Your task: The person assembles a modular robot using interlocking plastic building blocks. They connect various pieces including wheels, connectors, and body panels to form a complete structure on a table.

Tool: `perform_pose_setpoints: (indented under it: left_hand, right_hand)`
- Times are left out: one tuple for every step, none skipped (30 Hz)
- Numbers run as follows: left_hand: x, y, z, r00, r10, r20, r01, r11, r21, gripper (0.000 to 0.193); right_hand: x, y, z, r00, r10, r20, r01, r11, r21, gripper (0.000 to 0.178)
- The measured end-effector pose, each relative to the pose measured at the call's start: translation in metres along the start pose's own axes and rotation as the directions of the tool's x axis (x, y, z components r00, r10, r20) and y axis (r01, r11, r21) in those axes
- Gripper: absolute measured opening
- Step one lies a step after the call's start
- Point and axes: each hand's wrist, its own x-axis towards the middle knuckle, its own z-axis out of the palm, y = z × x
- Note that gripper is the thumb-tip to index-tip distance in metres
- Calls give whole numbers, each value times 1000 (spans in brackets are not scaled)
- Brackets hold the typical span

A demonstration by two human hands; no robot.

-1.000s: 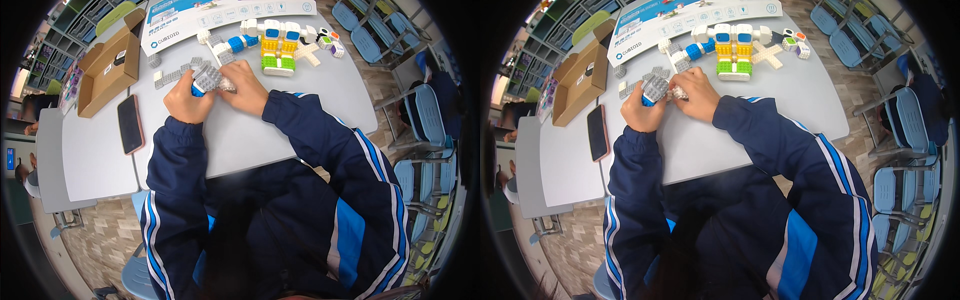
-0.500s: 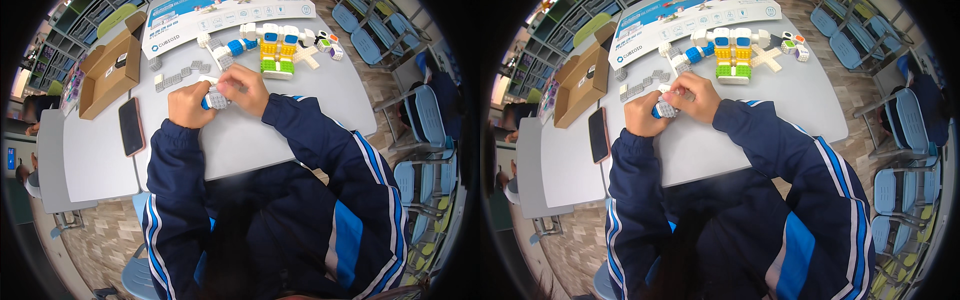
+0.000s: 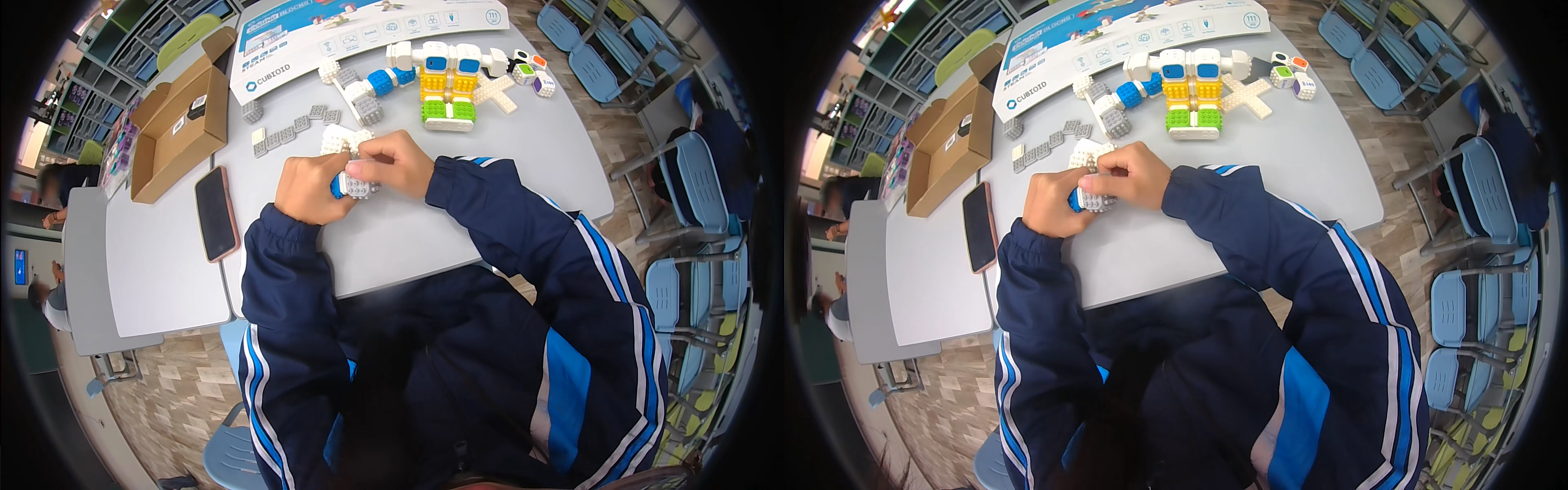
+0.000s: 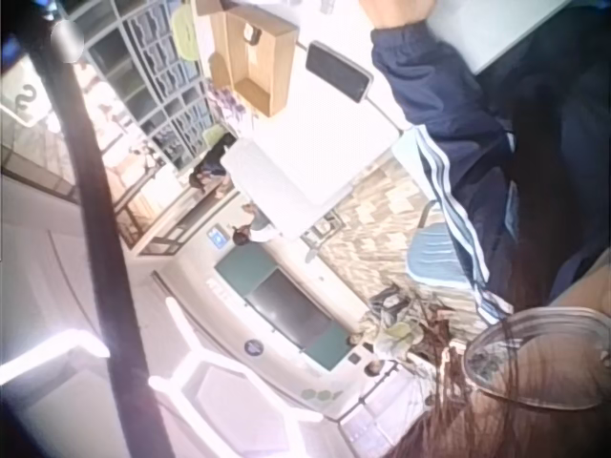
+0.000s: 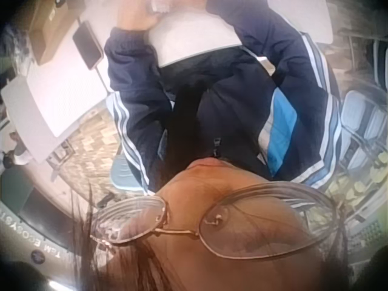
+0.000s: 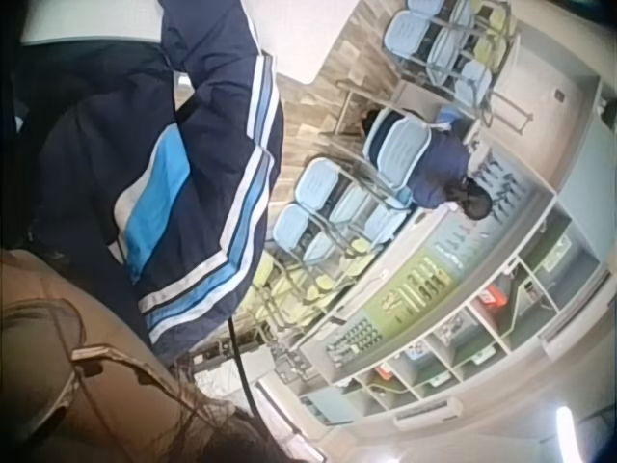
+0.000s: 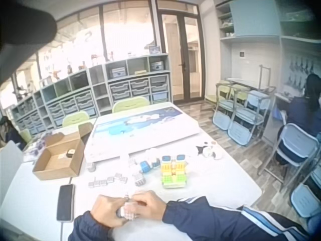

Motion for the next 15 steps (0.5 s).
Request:
perform_pose_setpoints:
  left_hand:
    - [0,0,2,1000,12,-23,-13,1000,-14,23]
    - [1,2,5,999,25,-45,-26,999,-28,24]
    - [1,2,8,997,35,-68,-38,998,-40,25]
    - [1,1,10,996,39,-79,-42,999,-34,26]
    - [0,-1,12,995,44,-90,-46,999,-28,26]
    - [-1,-2,15,994,49,-101,-52,998,-22,27]
    - [-1,-2,18,991,41,-124,-47,998,-44,27]
    - [-1,-2,21,989,33,-146,-43,997,-66,27]
    - [-1,-2,23,986,24,-168,-39,995,-86,27]
    - [-2,-1,25,987,5,-162,-22,994,-104,27]
    - [-2,0,26,988,-15,-157,-4,992,-122,27]
    - [-2,0,28,988,-33,-149,12,990,-141,28]
    - [-2,0,28,989,-36,-141,16,990,-139,28]
    - [-2,-1,28,990,-39,-133,21,990,-137,28]
    - [-2,-1,28,991,-41,-126,24,991,-133,28]
  right_hand:
    - [0,2,2,993,105,47,-110,985,134,47]
    - [-1,3,3,994,100,40,-105,980,168,47]
    - [0,4,4,995,94,33,-99,974,202,46]
    - [0,5,4,996,89,26,-93,967,237,46]
    - [0,5,5,996,83,15,-84,968,234,44]
    - [-1,5,4,997,77,2,-76,970,230,43]
    - [-1,4,3,997,72,-10,-67,972,226,41]
    - [-1,2,4,996,91,-25,-81,962,261,39]
    - [-1,-3,4,993,109,-38,-93,951,296,37]
    - [-2,-6,5,991,128,-51,-104,938,331,36]
    - [-1,-5,4,990,137,-43,-114,931,347,35]
    - [-2,-3,3,988,148,-37,-125,924,362,35]
    - [-2,-1,2,987,158,-31,-135,916,378,35]
    - [-2,-1,2,985,169,-27,-145,907,395,35]
    - [-1,-1,1,984,179,-22,-154,898,412,36]
